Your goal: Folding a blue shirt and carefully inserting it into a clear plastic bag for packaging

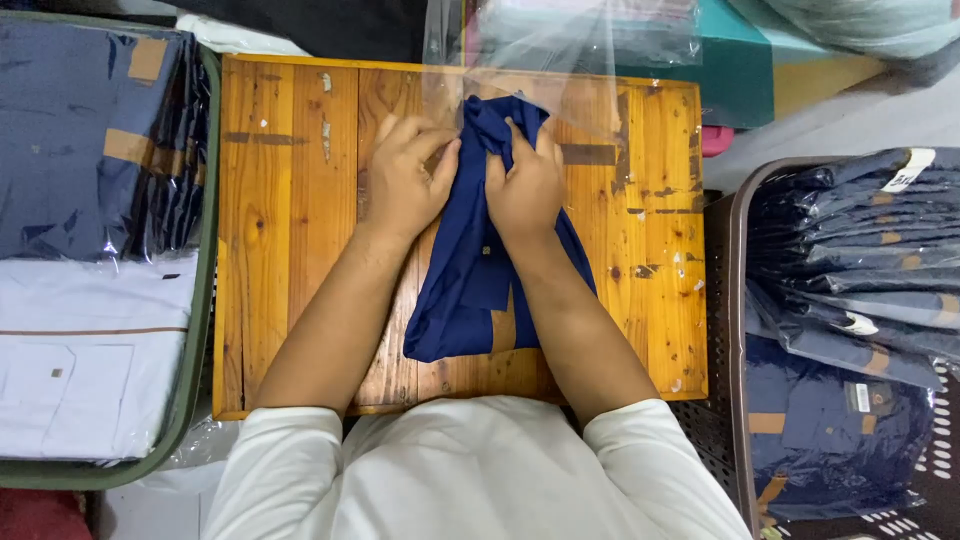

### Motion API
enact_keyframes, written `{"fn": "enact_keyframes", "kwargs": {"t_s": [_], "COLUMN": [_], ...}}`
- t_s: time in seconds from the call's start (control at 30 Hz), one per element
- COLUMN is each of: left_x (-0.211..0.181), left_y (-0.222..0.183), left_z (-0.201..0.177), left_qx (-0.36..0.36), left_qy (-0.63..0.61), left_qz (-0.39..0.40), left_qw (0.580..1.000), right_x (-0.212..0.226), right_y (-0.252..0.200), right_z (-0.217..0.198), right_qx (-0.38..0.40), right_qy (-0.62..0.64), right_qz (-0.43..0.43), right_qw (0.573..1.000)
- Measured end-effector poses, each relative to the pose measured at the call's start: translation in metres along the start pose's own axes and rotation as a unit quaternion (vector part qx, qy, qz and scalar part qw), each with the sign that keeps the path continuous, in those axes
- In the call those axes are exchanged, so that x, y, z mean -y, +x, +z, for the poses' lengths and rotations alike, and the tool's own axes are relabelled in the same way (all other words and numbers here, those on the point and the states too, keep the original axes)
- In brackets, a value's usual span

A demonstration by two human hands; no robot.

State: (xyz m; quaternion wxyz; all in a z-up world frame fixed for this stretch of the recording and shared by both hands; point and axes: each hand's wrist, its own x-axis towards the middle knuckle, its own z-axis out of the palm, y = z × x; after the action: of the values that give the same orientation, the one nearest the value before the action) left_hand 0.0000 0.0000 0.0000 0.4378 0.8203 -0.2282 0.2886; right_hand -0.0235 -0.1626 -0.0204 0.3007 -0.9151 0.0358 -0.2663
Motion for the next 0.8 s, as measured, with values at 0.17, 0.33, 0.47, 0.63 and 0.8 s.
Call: {"fn": "enact_keyframes", "kwargs": {"t_s": [0.17, 0.33, 0.47, 0.63, 0.8], "left_x": [-0.014, -0.02, -0.031, -0.022, -0.023], "left_y": [0.008, 0.008, 0.022, 0.037, 0.03], "left_z": [-0.006, -0.005, 0.0, 0.023, 0.031], "left_qx": [0.037, 0.099, 0.15, 0.092, 0.092], "left_qy": [-0.072, -0.058, -0.021, -0.035, -0.043], "left_qz": [0.039, -0.012, -0.103, -0.04, 0.003], "left_qw": [0.996, 0.993, 0.983, 0.994, 0.995], "right_x": [-0.016, -0.028, -0.029, -0.027, -0.035], "right_y": [0.007, 0.0, -0.001, -0.001, -0.001], "right_z": [0.009, 0.023, 0.024, 0.023, 0.02], "right_qx": [0.01, 0.024, 0.031, 0.037, 0.051], "right_qy": [0.003, -0.04, -0.039, -0.036, -0.017], "right_qz": [-0.007, 0.003, -0.021, -0.024, -0.011], "right_qw": [1.0, 0.999, 0.999, 0.998, 0.998]}}
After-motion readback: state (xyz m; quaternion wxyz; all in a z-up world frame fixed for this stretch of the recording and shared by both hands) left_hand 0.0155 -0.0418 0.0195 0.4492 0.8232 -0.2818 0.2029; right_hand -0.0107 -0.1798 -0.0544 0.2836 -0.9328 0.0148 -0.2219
